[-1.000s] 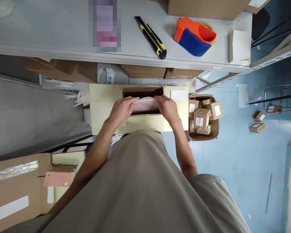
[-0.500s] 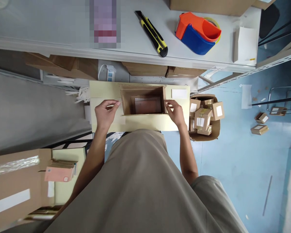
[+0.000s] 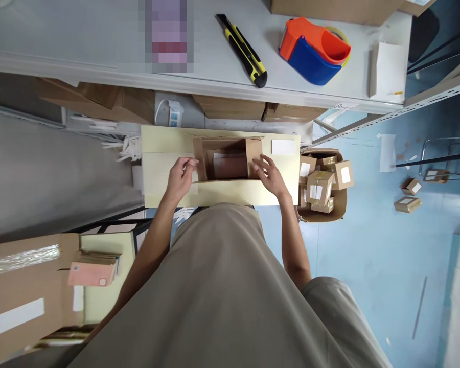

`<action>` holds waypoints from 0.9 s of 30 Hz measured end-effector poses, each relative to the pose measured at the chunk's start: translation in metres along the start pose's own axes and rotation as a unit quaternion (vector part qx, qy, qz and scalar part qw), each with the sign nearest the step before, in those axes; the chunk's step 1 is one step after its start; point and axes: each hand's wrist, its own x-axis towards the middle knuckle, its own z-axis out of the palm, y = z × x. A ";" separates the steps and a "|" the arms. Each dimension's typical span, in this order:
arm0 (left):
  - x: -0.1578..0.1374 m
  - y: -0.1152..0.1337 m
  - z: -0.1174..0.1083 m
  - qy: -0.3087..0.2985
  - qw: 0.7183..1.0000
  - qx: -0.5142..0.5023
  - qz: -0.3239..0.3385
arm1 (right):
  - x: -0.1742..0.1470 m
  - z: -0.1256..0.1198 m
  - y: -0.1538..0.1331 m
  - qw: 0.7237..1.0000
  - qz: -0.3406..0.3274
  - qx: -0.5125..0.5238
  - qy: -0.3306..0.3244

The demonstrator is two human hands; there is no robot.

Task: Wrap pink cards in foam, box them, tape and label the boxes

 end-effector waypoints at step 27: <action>0.025 -0.027 0.001 -0.032 0.989 0.106 0.098 | 0.014 0.022 0.003 0.989 0.004 -0.118 0.093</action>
